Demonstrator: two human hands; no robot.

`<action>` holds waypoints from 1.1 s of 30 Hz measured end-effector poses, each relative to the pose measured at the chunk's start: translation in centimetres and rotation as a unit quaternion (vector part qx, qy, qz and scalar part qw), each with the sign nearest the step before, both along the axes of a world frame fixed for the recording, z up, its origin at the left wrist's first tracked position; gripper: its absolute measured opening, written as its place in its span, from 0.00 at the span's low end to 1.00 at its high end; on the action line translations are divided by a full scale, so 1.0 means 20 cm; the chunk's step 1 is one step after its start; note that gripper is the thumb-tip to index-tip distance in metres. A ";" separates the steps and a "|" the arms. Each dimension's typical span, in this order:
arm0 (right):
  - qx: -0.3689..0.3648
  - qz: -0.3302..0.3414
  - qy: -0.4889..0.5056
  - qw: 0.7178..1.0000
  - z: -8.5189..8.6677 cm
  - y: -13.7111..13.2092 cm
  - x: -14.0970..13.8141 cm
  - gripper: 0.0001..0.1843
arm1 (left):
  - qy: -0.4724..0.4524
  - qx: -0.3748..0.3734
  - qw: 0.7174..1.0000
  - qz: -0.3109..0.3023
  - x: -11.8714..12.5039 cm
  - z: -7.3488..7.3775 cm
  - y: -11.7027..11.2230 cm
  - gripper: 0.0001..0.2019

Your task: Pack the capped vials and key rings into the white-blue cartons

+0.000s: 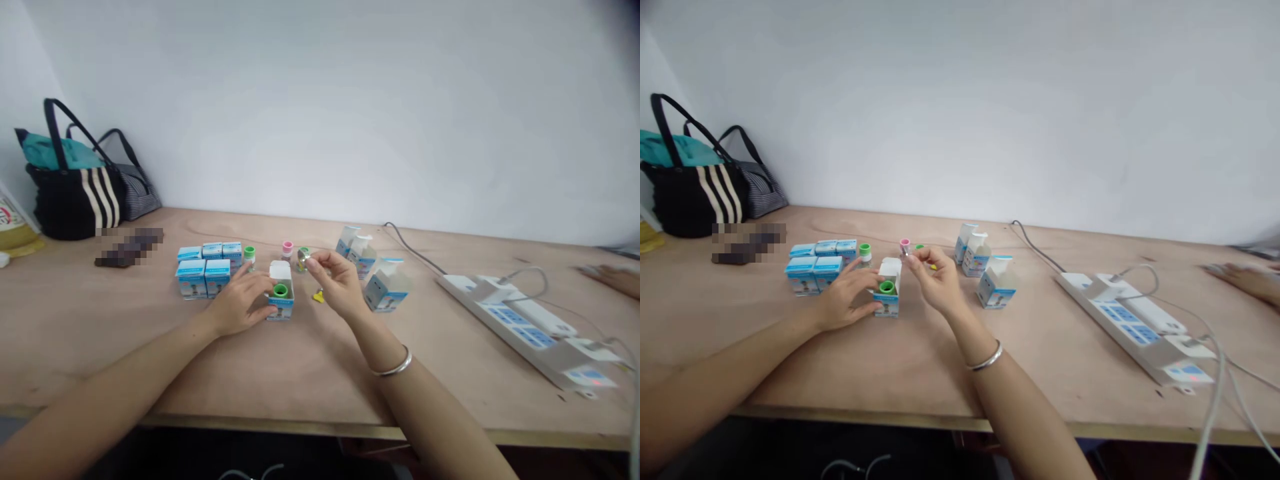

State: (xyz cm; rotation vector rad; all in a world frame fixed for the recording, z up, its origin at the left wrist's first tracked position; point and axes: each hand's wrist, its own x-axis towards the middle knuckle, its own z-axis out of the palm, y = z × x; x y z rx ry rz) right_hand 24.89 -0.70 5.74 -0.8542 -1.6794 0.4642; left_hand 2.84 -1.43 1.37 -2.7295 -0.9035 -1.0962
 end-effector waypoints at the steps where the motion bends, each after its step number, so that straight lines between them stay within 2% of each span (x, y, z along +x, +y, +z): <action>1: 0.003 0.021 0.012 1.000 0.00 -0.02 -0.03 0.12 | 0.003 0.004 1.000 0.002 0.00 0.00 0.00 0.12; 5: 0.018 0.067 -0.025 0.997 -0.02 -0.08 -0.10 0.10 | 0.015 0.016 1.000 0.008 0.00 0.00 -0.01 0.14; 9: 0.017 0.083 -0.072 0.994 -0.03 -0.08 -0.10 0.10 | 0.020 0.017 1.000 0.015 0.00 0.00 0.00 0.13; 15: 0.005 0.057 -0.111 0.992 -0.01 -0.06 -0.03 0.13 | 0.012 0.013 1.000 0.017 0.00 0.00 -0.01 0.11; 21: 0.006 0.048 -0.147 0.988 -0.03 -0.05 -0.03 0.11 | 0.016 0.019 1.000 0.018 0.00 0.00 -0.01 0.12; 24: 0.022 0.003 -0.144 0.989 -0.04 -0.04 -0.04 0.10 | 0.016 0.022 0.999 0.016 0.00 0.00 -0.01 0.13; 27: 0.009 -0.020 -0.142 0.990 -0.05 -0.03 -0.03 0.13 | 0.012 0.033 0.999 0.008 0.00 0.00 -0.01 0.14; 29: -0.015 -0.027 -0.114 0.993 -0.06 -0.01 -0.03 0.13 | -0.011 0.036 0.999 0.015 0.01 0.01 -0.02 0.16; 33: -0.094 -0.025 -0.006 0.995 -0.08 0.01 -0.02 0.13 | -0.112 0.014 0.991 0.072 0.01 0.00 -0.03 0.24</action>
